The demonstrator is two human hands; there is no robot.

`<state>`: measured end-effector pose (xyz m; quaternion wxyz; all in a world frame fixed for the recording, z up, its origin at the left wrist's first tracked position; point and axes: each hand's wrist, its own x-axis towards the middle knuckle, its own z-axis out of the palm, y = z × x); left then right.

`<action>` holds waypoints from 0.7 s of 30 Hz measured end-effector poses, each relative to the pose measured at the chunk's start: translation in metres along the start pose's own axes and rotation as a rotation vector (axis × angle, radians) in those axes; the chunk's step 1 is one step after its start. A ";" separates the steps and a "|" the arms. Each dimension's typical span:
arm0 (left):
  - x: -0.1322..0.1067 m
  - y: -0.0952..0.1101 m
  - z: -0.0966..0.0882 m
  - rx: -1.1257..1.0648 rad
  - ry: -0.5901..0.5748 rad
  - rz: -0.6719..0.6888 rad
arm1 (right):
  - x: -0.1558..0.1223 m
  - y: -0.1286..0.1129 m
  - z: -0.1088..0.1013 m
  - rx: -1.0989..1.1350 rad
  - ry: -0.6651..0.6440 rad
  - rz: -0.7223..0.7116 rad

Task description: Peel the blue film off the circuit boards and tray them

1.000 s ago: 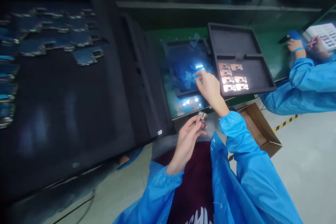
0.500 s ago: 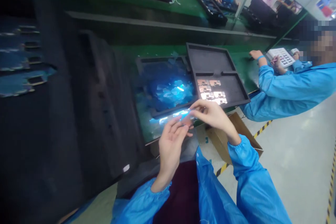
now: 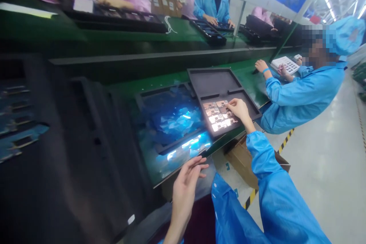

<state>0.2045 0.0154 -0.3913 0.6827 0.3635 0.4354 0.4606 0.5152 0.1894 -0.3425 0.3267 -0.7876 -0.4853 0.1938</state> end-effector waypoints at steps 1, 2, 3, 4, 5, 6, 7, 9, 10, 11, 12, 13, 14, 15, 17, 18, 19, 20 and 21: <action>-0.001 0.000 -0.002 0.006 0.007 -0.005 | -0.002 0.001 0.002 -0.051 0.035 -0.016; -0.002 0.000 -0.003 0.011 0.013 -0.010 | -0.004 0.002 0.003 -0.115 0.074 -0.042; -0.003 0.000 -0.005 0.018 0.017 -0.014 | -0.006 0.003 0.003 -0.182 0.107 -0.074; -0.004 0.000 -0.007 0.026 0.019 -0.018 | -0.008 0.005 0.003 -0.242 0.123 -0.111; -0.005 0.000 -0.008 0.036 0.017 -0.025 | -0.009 0.008 0.001 -0.283 0.116 -0.150; -0.006 0.000 -0.009 0.046 0.014 -0.033 | -0.011 0.010 0.000 -0.299 0.086 -0.187; -0.007 0.000 -0.010 0.052 0.014 -0.040 | -0.012 0.013 -0.003 -0.290 0.040 -0.218; -0.008 -0.001 -0.011 0.054 0.012 -0.055 | -0.013 0.018 -0.007 -0.263 -0.043 -0.273; -0.009 -0.002 -0.010 0.051 0.008 -0.061 | -0.013 0.019 -0.008 -0.254 -0.065 -0.296; -0.010 -0.002 -0.009 0.048 0.002 -0.065 | -0.012 0.019 -0.008 -0.251 -0.072 -0.313; -0.011 -0.003 -0.007 0.043 -0.004 -0.067 | -0.011 0.018 -0.007 -0.251 -0.070 -0.323; -0.012 -0.004 -0.005 0.038 -0.006 -0.065 | -0.009 0.016 -0.006 -0.256 -0.063 -0.325; -0.013 -0.005 -0.004 0.034 -0.007 -0.062 | -0.008 0.014 -0.004 -0.266 -0.053 -0.321; -0.014 -0.005 -0.003 0.029 -0.007 -0.059 | -0.007 0.011 -0.003 -0.281 -0.044 -0.311; -0.015 -0.005 -0.002 0.028 -0.016 -0.062 | -0.007 0.006 0.000 -0.313 -0.034 -0.283; -0.015 -0.005 -0.002 0.030 -0.027 -0.067 | -0.007 0.004 0.000 -0.332 -0.035 -0.270; -0.016 -0.004 -0.002 0.034 -0.040 -0.074 | -0.008 0.002 -0.001 -0.358 -0.043 -0.261; -0.018 -0.002 -0.002 0.036 -0.049 -0.079 | -0.010 -0.001 -0.002 -0.395 -0.048 -0.255; -0.020 0.000 -0.002 0.039 -0.050 -0.081 | -0.014 -0.005 -0.005 -0.443 -0.042 -0.261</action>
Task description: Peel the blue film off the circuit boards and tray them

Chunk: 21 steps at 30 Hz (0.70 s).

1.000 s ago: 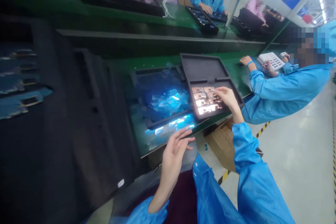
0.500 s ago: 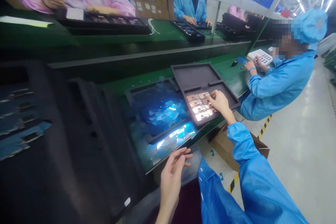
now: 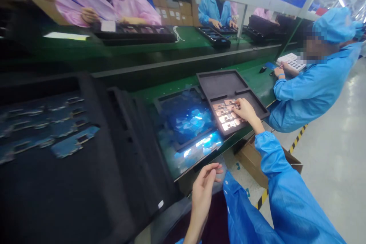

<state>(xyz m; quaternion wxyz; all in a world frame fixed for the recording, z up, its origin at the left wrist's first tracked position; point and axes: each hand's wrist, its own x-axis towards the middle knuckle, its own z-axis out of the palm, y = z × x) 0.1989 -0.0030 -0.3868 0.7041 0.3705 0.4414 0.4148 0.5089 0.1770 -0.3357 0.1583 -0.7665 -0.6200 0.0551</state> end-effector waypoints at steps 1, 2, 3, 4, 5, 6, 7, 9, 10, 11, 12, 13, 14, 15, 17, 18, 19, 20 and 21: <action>-0.004 0.003 0.000 0.006 0.000 0.002 | -0.004 -0.006 -0.005 -0.051 0.025 -0.020; -0.009 0.007 0.001 0.017 -0.005 0.008 | -0.008 -0.015 -0.012 -0.088 0.080 -0.064; -0.015 0.012 0.001 0.036 -0.016 0.022 | -0.013 -0.028 -0.021 -0.094 0.161 -0.135; -0.023 0.017 0.003 0.062 -0.033 0.046 | -0.019 -0.047 -0.031 -0.060 0.250 -0.231; -0.031 0.024 0.005 0.093 -0.060 0.078 | -0.025 -0.070 -0.043 0.021 0.331 -0.347; -0.038 0.031 0.008 0.122 -0.093 0.117 | -0.031 -0.097 -0.055 0.133 0.368 -0.476; -0.045 0.038 0.010 0.145 -0.129 0.163 | -0.038 -0.127 -0.068 0.248 0.350 -0.597; -0.056 0.052 0.014 0.165 -0.198 0.263 | -0.051 -0.191 -0.090 0.385 0.276 -0.827; -0.061 0.059 0.015 0.166 -0.222 0.310 | -0.055 -0.223 -0.097 0.401 0.239 -0.950; -0.065 0.064 0.014 0.166 -0.239 0.352 | -0.058 -0.253 -0.099 0.385 0.198 -1.065; -0.068 0.069 0.012 0.165 -0.244 0.388 | -0.059 -0.281 -0.096 0.336 0.157 -1.160; -0.072 0.073 0.009 0.167 -0.243 0.418 | -0.057 -0.305 -0.089 0.260 0.116 -1.230; -0.076 0.077 0.005 0.169 -0.233 0.440 | -0.053 -0.325 -0.080 0.161 0.073 -1.270; -0.079 0.080 0.000 0.171 -0.221 0.462 | -0.047 -0.342 -0.069 0.051 0.032 -1.283; -0.084 0.086 -0.012 0.171 -0.179 0.498 | -0.033 -0.362 -0.050 -0.151 -0.040 -1.262; -0.087 0.089 -0.017 0.171 -0.155 0.507 | -0.027 -0.367 -0.043 -0.222 -0.071 -1.241; -0.089 0.092 -0.023 0.170 -0.133 0.510 | -0.023 -0.371 -0.040 -0.271 -0.099 -1.219; -0.091 0.095 -0.028 0.167 -0.114 0.509 | -0.019 -0.374 -0.038 -0.302 -0.130 -1.195; -0.093 0.099 -0.032 0.165 -0.103 0.506 | -0.017 -0.376 -0.038 -0.323 -0.168 -1.171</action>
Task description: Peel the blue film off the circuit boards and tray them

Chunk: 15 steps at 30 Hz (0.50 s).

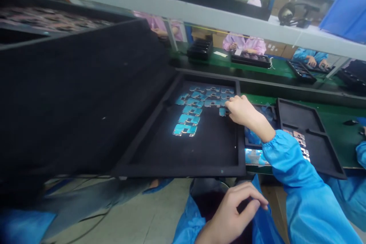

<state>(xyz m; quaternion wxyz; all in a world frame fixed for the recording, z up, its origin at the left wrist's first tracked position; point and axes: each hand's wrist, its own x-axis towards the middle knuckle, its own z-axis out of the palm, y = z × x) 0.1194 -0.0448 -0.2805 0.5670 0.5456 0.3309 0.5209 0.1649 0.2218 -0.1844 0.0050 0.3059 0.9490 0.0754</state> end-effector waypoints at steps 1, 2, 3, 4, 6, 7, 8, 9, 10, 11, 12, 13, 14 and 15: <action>0.000 0.003 -0.004 -0.002 0.007 -0.005 | 0.003 0.001 -0.002 0.011 -0.045 0.018; 0.000 0.006 -0.007 -0.004 0.006 -0.008 | 0.006 0.001 -0.005 0.024 -0.089 0.034; 0.000 0.009 -0.009 -0.008 0.002 -0.009 | 0.010 0.001 -0.007 0.037 -0.127 0.046; 0.000 0.010 -0.010 -0.010 -0.007 -0.012 | 0.014 0.001 -0.009 0.050 -0.152 0.054; 0.000 0.011 -0.009 -0.012 -0.034 -0.022 | 0.021 0.001 -0.014 0.091 -0.158 0.056; 0.001 0.009 -0.008 -0.014 -0.051 -0.027 | 0.022 0.001 -0.016 0.133 -0.148 0.049; 0.002 0.007 -0.006 -0.021 -0.070 -0.032 | 0.020 0.000 -0.019 0.196 -0.128 0.038; 0.003 0.004 -0.004 -0.031 -0.089 -0.039 | 0.014 -0.003 -0.023 0.276 -0.088 0.023; 0.005 0.000 -0.001 -0.045 -0.106 -0.050 | 0.003 -0.006 -0.029 0.371 -0.023 0.010; 0.006 -0.004 0.002 -0.061 -0.117 -0.069 | -0.015 -0.009 -0.035 0.474 0.066 0.001; 0.009 -0.009 0.005 -0.078 -0.118 -0.095 | -0.038 -0.013 -0.041 0.575 0.165 0.005; 0.011 -0.015 0.008 -0.101 -0.108 -0.125 | -0.065 -0.016 -0.046 0.666 0.269 0.026; 0.014 -0.020 0.011 -0.132 -0.088 -0.154 | -0.096 -0.019 -0.049 0.747 0.350 0.067; 0.016 -0.026 0.015 -0.171 -0.057 -0.176 | -0.128 -0.021 -0.050 0.812 0.399 0.134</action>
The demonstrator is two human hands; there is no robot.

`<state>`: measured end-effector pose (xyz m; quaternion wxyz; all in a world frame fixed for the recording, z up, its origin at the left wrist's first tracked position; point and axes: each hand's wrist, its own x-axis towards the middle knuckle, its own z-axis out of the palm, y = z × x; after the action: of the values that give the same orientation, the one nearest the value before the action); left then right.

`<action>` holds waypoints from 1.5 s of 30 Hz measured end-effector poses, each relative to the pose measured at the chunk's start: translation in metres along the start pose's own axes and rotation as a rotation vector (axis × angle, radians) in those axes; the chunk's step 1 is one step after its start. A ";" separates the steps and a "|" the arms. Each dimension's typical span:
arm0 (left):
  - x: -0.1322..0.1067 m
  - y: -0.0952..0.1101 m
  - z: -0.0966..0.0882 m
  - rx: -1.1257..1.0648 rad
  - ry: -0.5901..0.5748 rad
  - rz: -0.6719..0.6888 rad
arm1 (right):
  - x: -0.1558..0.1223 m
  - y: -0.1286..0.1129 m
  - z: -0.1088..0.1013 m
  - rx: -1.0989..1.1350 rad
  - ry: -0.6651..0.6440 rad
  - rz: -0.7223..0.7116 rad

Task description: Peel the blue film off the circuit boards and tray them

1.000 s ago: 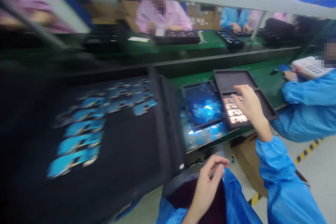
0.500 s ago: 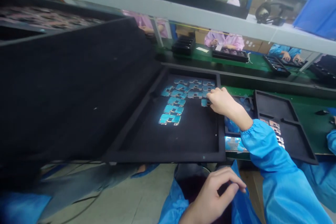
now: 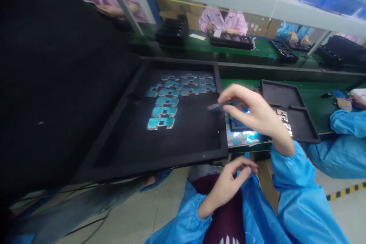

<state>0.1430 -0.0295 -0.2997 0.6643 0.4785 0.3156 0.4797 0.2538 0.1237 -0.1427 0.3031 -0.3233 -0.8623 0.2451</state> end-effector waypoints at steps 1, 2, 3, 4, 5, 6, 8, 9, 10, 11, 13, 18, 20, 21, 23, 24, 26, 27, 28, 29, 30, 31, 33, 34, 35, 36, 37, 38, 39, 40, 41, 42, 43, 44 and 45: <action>0.004 -0.005 0.002 -0.050 0.036 -0.007 | -0.029 0.000 -0.010 0.043 0.057 0.071; 0.009 -0.010 0.004 -0.101 0.073 -0.004 | -0.057 0.002 -0.017 0.078 0.098 0.158; 0.013 -0.014 0.006 -0.145 0.109 0.005 | -0.082 0.008 -0.020 0.114 0.107 0.253; 0.018 -0.018 0.008 -0.176 0.143 0.016 | -0.103 0.015 -0.020 0.155 0.089 0.347; 0.023 -0.022 0.010 -0.190 0.177 0.021 | -0.120 0.024 -0.016 0.196 0.054 0.430; 0.029 -0.026 0.011 -0.190 0.208 0.014 | -0.133 0.034 -0.009 0.229 0.021 0.495; 0.039 -0.036 0.013 -0.169 0.282 -0.027 | -0.150 0.052 0.009 0.237 0.039 0.555; 0.043 -0.041 0.013 -0.156 0.324 -0.051 | -0.156 0.060 0.019 0.218 0.088 0.561; 0.046 -0.046 0.014 -0.143 0.366 -0.073 | -0.161 0.067 0.029 0.203 0.150 0.563; 0.049 -0.050 0.014 -0.131 0.403 -0.087 | -0.165 0.072 0.037 0.201 0.208 0.567; 0.053 -0.057 0.013 -0.106 0.451 -0.095 | -0.174 0.078 0.052 0.243 0.292 0.584; 0.063 -0.063 0.013 0.044 0.434 -0.068 | -0.189 0.084 0.070 0.193 0.394 0.518; 0.066 -0.065 0.013 0.102 0.442 -0.049 | -0.191 0.085 0.073 0.113 0.384 0.470; 0.067 -0.066 0.013 0.124 0.456 -0.040 | -0.192 0.086 0.075 0.080 0.380 0.448; 0.068 -0.068 0.013 0.155 0.488 -0.024 | -0.193 0.087 0.078 0.026 0.396 0.411; 0.068 -0.070 0.013 0.165 0.500 -0.019 | -0.193 0.088 0.079 -0.007 0.415 0.392; 0.068 -0.071 0.012 0.169 0.507 -0.009 | -0.195 0.090 0.082 -0.107 0.465 0.347; 0.068 -0.072 0.012 0.163 0.499 -0.008 | -0.196 0.091 0.084 -0.173 0.488 0.320; 0.068 -0.073 0.012 0.151 0.485 -0.012 | -0.196 0.093 0.085 -0.241 0.511 0.290; 0.068 -0.073 0.011 0.134 0.468 -0.025 | -0.197 0.095 0.086 -0.303 0.529 0.262; 0.067 -0.073 0.010 0.107 0.449 -0.048 | -0.198 0.097 0.087 -0.354 0.539 0.242; 0.066 -0.073 0.010 0.067 0.431 -0.084 | -0.199 0.099 0.088 -0.398 0.541 0.228; 0.065 -0.073 0.008 -0.063 0.389 -0.183 | -0.202 0.104 0.087 -0.477 0.505 0.191; 0.065 -0.073 0.007 -0.147 0.367 -0.238 | -0.205 0.106 0.086 -0.515 0.472 0.158; 0.065 -0.073 0.006 -0.237 0.346 -0.289 | -0.207 0.108 0.084 -0.547 0.433 0.113; 0.065 -0.072 0.005 -0.323 0.327 -0.336 | -0.210 0.110 0.081 -0.571 0.391 0.065; 0.066 -0.072 0.005 -0.401 0.312 -0.374 | -0.214 0.112 0.079 -0.580 0.348 0.024; 0.067 -0.073 0.004 -0.467 0.301 -0.404 | -0.218 0.113 0.075 -0.572 0.308 -0.003; 0.068 -0.073 0.005 -0.522 0.294 -0.427 | -0.223 0.114 0.072 -0.546 0.274 -0.012; 0.069 -0.074 0.005 -0.568 0.289 -0.444 | -0.228 0.115 0.070 -0.503 0.242 -0.006; 0.070 -0.076 0.006 -0.608 0.288 -0.456 | -0.233 0.115 0.068 -0.448 0.213 0.010; 0.071 -0.077 0.006 -0.642 0.294 -0.463 | -0.238 0.115 0.067 -0.391 0.186 0.037; 0.073 -0.079 0.007 -0.666 0.308 -0.468 | -0.243 0.114 0.066 -0.338 0.162 0.068; 0.074 -0.081 0.008 -0.678 0.330 -0.474 | -0.246 0.112 0.067 -0.294 0.144 0.104; 0.076 -0.084 0.009 -0.678 0.360 -0.478 | -0.249 0.109 0.068 -0.260 0.138 0.140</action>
<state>0.2050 0.0321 -0.3722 0.8102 0.0563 0.3528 0.4647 0.4037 0.0056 -0.3481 0.2992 -0.4351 -0.8393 0.1292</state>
